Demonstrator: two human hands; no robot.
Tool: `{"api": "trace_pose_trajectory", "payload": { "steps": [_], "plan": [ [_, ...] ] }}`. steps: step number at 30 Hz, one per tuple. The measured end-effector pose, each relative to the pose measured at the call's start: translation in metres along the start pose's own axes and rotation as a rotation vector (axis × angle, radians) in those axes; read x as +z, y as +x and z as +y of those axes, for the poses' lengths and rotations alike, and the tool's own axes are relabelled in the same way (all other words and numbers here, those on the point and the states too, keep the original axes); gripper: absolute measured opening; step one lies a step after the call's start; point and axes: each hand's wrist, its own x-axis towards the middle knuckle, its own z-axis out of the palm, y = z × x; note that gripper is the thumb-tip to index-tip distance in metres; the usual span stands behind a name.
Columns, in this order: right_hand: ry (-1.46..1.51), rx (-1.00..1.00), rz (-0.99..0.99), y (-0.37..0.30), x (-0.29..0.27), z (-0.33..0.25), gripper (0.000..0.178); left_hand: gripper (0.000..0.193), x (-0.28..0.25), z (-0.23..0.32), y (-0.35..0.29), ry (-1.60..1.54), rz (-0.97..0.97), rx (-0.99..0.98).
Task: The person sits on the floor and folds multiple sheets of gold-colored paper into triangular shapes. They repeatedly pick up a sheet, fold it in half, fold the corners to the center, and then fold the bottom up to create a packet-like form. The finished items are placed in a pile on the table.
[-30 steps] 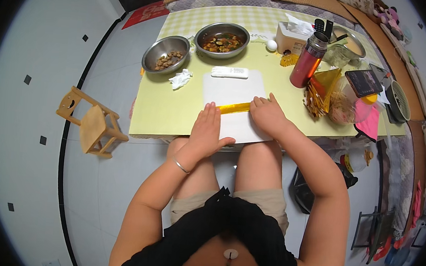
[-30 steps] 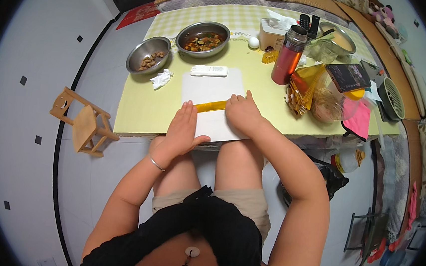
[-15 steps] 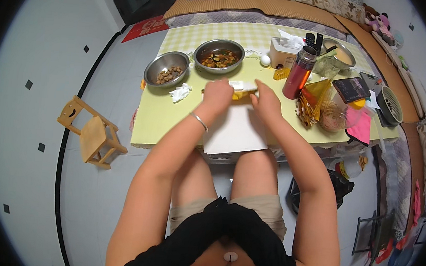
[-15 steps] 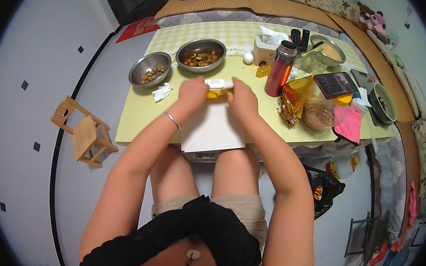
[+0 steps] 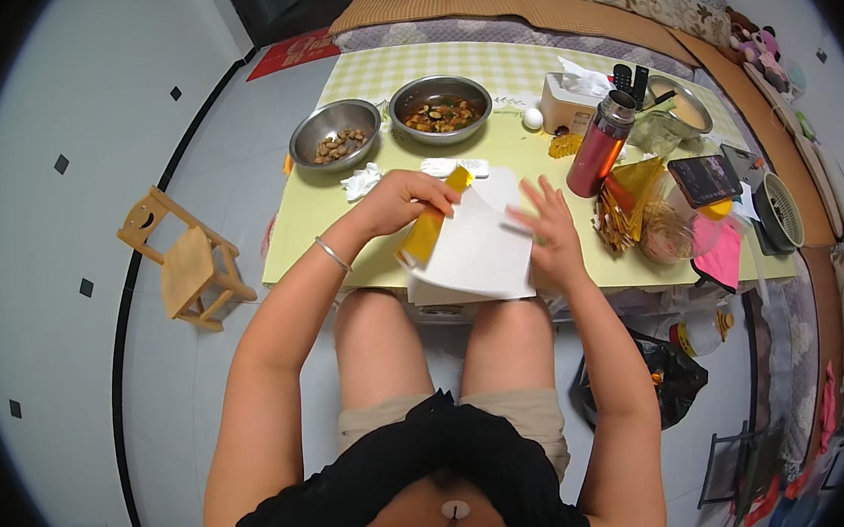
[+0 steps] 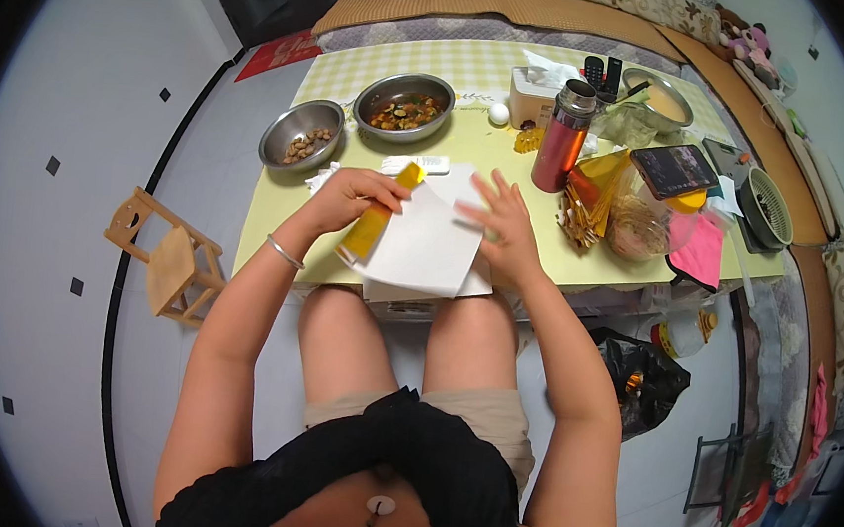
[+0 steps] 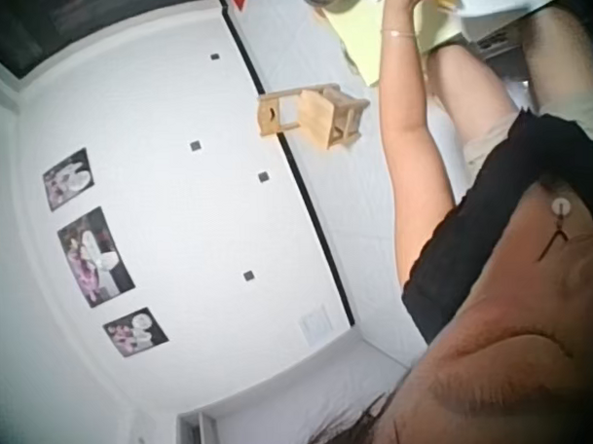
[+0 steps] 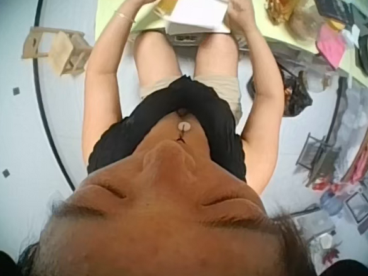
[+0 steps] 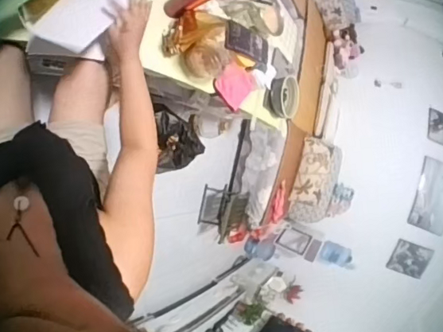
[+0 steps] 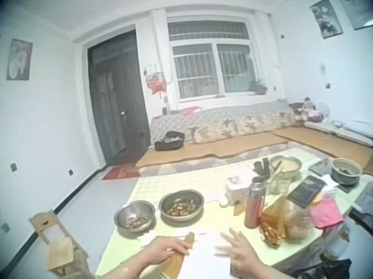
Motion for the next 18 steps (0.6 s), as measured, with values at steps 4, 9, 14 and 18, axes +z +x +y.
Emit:
{"api": "trace_pose_trajectory", "payload": {
  "steps": [4,9,14,18],
  "plan": [
    [-0.061,-0.270,-0.056,-0.017,-0.008,-0.039,0.019,0.029,0.009,-0.038,0.007,-0.049,-0.264,-0.139],
    [-0.343,-0.109,-0.374,-0.034,0.000,-0.077,0.005,0.048,0.052,-0.021,-0.016,0.388,-0.184,0.110],
    [-0.240,-0.047,-0.362,-0.024,-0.001,-0.090,0.008,0.054,0.086,0.017,-0.068,0.646,-0.108,0.134],
    [-0.067,-0.072,-0.360,-0.021,0.005,-0.068,0.014,0.024,0.082,-0.009,-0.077,0.564,0.042,0.147]
  ]
}}
